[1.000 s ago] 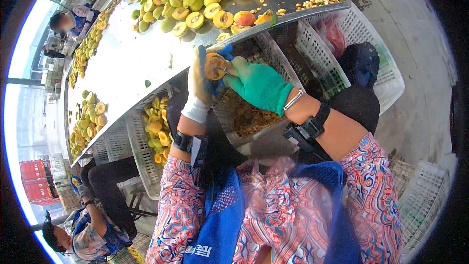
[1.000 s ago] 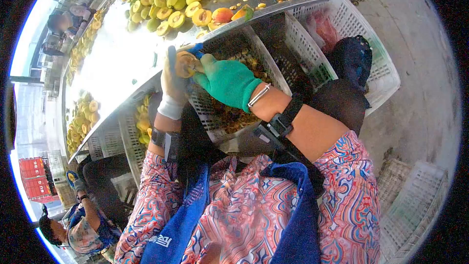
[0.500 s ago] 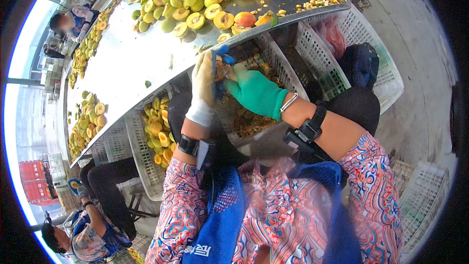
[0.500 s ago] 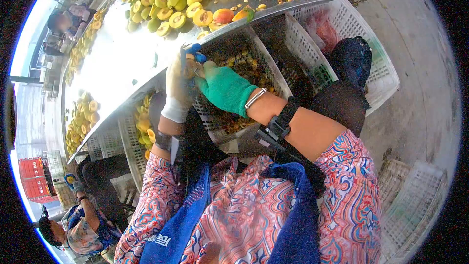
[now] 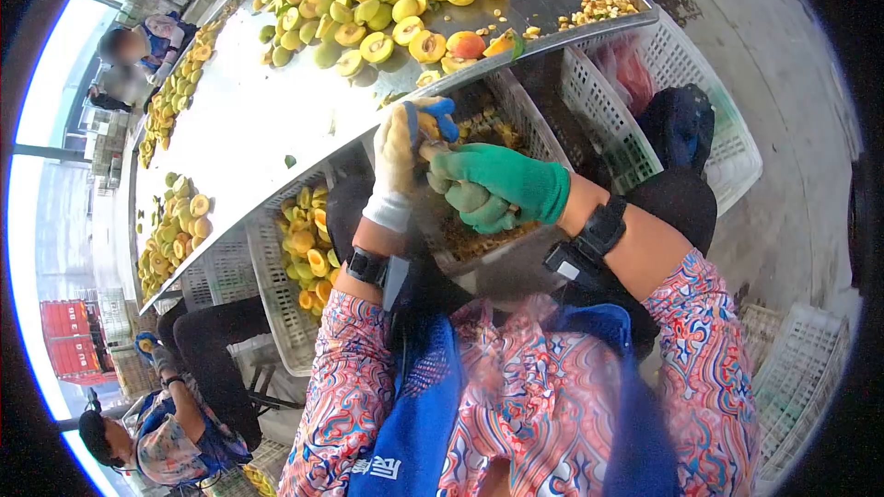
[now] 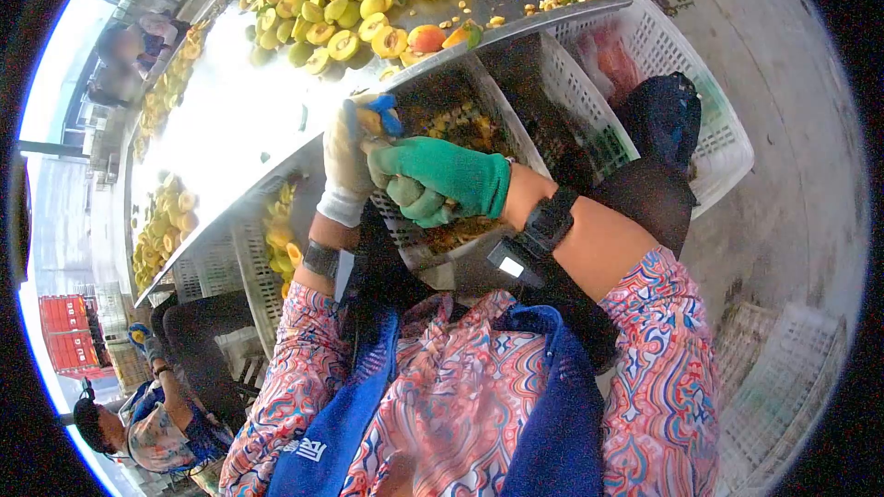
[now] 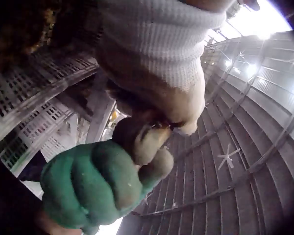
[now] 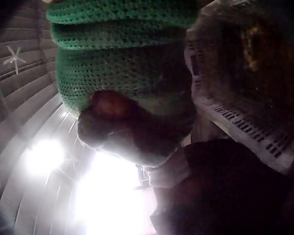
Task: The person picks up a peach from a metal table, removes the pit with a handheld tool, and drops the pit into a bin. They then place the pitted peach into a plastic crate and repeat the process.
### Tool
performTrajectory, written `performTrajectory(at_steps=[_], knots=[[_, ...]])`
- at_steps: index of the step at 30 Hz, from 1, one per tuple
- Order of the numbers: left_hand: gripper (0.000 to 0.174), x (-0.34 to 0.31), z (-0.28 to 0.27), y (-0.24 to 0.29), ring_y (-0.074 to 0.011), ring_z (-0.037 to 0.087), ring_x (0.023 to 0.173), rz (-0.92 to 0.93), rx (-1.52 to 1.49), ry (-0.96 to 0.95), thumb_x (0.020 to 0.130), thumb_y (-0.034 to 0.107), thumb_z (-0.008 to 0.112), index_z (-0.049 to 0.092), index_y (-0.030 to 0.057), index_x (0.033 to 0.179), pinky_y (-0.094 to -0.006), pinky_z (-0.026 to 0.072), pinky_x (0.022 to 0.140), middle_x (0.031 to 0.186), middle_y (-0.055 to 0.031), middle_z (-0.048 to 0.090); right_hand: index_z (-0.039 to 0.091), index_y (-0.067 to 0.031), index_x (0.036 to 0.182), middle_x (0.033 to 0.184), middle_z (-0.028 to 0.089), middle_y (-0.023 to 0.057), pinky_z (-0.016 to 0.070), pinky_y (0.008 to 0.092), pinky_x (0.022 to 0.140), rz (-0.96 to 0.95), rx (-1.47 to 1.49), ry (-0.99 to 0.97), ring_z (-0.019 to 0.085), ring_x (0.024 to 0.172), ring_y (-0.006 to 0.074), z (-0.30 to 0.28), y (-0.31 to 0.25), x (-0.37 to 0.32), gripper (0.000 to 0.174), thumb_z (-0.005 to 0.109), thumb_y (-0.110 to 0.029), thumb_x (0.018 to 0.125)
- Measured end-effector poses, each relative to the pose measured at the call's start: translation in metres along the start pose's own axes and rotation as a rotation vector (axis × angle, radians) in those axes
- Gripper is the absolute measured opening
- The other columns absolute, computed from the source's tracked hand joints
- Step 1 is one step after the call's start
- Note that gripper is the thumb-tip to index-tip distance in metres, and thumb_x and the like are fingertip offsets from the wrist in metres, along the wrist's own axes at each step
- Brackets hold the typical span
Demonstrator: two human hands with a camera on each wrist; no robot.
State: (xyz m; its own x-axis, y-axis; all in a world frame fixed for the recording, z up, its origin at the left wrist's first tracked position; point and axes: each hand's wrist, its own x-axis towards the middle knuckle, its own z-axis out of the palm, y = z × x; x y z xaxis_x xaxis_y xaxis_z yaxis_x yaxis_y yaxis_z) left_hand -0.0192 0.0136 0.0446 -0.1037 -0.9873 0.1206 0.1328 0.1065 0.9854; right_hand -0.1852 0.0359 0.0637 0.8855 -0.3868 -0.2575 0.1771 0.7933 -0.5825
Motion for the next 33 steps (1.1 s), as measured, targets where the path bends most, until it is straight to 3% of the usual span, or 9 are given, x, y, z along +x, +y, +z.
performTrajectory(at_steps=[3,8,11,15,18,19,23,28,33], knots=[[0.043,-0.002,-0.018,0.018,-0.0091,0.053,0.069,0.032,0.270,-0.150,0.098,0.040,0.042,0.059,0.0018,0.108,-0.0207,0.0466,0.060,0.082,-0.0030,0.058,0.048,-0.0139,0.078,0.048,0.032,-0.0068,0.0196,0.0224,0.028,-0.017,-0.071,0.012,0.026,0.032,0.0047,0.005,-0.001,-0.005,0.029,0.049,-0.039,0.094],[0.034,-0.038,-0.103,0.063,-0.0092,0.051,0.075,-0.073,0.618,0.084,0.097,0.029,0.046,0.064,0.0013,0.105,-0.0221,0.0418,0.065,0.083,-0.0007,0.056,0.050,-0.0088,0.090,0.052,0.035,-0.0054,0.0225,0.0195,0.032,-0.012,-0.193,-0.063,0.030,0.036,0.0039,0.007,-0.016,-0.027,0.035,0.057,-0.043,0.089],[0.032,-0.057,-0.166,0.081,-0.0109,0.053,0.077,-0.295,0.943,0.013,0.093,0.029,0.054,0.063,0.0046,0.111,-0.0252,0.0444,0.069,0.087,-0.0036,0.060,0.053,-0.0039,0.097,0.063,0.056,0.0088,0.0437,0.0379,0.048,-0.361,-1.287,0.223,0.057,0.054,0.0252,-0.036,0.020,-0.015,0.033,0.055,-0.036,0.089],[0.038,-0.023,-0.156,0.083,-0.0176,0.059,0.085,-0.100,1.248,0.123,0.087,0.031,0.060,0.061,0.0080,0.117,-0.0308,0.0469,0.076,0.094,-0.0086,0.065,0.052,-0.0038,0.117,0.100,0.060,0.0244,0.0479,0.0500,0.072,0.017,-1.571,0.421,0.062,0.087,0.0406,-0.046,0.033,-0.009,0.041,0.053,-0.033,0.088],[0.045,0.042,-0.096,0.070,-0.0222,0.062,0.091,-0.165,1.006,0.066,0.086,0.036,0.060,0.058,0.0095,0.123,-0.0340,0.0474,0.081,0.097,-0.0125,0.066,0.049,-0.0014,0.121,0.107,0.059,0.0269,0.0476,0.0503,0.073,0.212,-1.908,0.056,0.061,0.090,0.0409,-0.081,0.054,-0.004,0.047,0.052,-0.035,0.088],[0.046,0.067,-0.075,0.059,-0.0232,0.063,0.091,-0.137,1.061,0.037,0.086,0.037,0.059,0.057,0.0099,0.123,-0.0345,0.0477,0.080,0.097,-0.0136,0.066,0.050,-0.0035,0.120,0.103,0.061,0.0249,0.0487,0.0500,0.074,-0.116,-1.844,0.153,0.062,0.089,0.0399,-0.080,0.054,-0.010,0.046,0.051,-0.037,0.089],[0.053,0.133,-0.011,0.014,-0.0307,0.062,0.096,-0.097,1.293,-0.046,0.081,0.042,0.061,0.055,0.0118,0.124,-0.0379,0.0469,0.083,0.103,-0.0169,0.065,0.051,-0.0021,0.115,0.094,0.063,0.0242,0.0492,0.0495,0.074,0.144,-1.677,0.489,0.061,0.086,0.0411,-0.063,0.025,-0.014,0.044,0.051,-0.038,0.089],[0.055,0.159,-0.012,-0.030,-0.0304,0.062,0.096,0.064,1.271,0.067,0.071,0.033,0.073,0.059,0.0136,0.120,-0.0361,0.0482,0.084,0.105,-0.0172,0.064,0.051,0.0007,0.102,0.082,0.062,0.0248,0.0476,0.0522,0.070,-0.401,-1.506,0.645,0.060,0.079,0.0436,-0.065,0.010,-0.006,0.038,0.054,-0.035,0.089],[0.043,0.113,-0.001,0.048,-0.0156,0.062,0.082,-0.293,0.514,0.036,0.077,0.014,0.066,0.059,0.0023,0.118,-0.0280,0.0505,0.071,0.099,-0.0092,0.065,0.049,0.0007,0.096,0.078,0.061,0.0254,0.0468,0.0505,0.063,-0.904,-1.210,0.809,0.060,0.076,0.0433,-0.032,-0.038,-0.006,0.035,0.058,-0.032,0.088]])
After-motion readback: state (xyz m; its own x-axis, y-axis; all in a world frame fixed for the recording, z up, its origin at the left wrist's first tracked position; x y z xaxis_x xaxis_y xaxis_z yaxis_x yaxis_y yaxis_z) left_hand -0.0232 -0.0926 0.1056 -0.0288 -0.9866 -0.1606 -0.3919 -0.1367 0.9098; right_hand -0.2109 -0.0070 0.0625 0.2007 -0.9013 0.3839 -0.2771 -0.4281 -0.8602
